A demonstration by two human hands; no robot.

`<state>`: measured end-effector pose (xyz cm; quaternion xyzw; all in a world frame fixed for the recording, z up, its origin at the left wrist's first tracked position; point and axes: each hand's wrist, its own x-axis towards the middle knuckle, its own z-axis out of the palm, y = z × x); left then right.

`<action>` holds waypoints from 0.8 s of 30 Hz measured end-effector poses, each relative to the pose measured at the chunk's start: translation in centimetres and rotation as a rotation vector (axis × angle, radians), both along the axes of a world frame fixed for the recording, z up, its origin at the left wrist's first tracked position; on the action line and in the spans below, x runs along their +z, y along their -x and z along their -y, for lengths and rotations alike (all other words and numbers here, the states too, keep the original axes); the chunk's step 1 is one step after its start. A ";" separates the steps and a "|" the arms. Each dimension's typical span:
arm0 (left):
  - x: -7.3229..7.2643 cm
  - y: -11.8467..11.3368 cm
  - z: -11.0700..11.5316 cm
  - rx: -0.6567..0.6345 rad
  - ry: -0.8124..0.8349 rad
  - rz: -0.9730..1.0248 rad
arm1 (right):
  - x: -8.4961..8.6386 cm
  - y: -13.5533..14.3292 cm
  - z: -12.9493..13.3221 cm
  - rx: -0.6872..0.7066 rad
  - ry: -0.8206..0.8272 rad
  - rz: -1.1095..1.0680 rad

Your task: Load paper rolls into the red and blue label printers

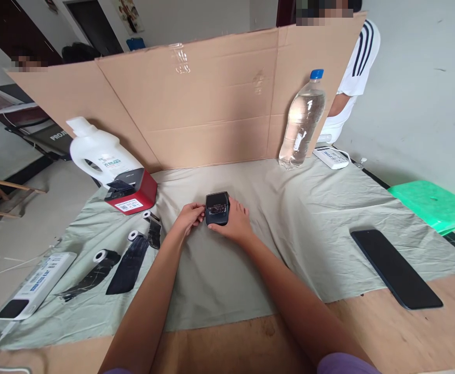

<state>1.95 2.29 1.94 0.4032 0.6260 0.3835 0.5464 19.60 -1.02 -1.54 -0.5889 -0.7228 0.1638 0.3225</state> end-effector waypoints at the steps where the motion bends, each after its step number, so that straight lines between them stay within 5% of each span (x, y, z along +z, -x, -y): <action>1: 0.0 0.0 0.0 0.001 -0.004 0.001 | 0.0 0.0 0.0 0.002 0.003 -0.002; 24: -0.7 0.3 -0.2 0.011 -0.043 -0.015 | 0.1 -0.1 -0.3 0.022 0.006 0.000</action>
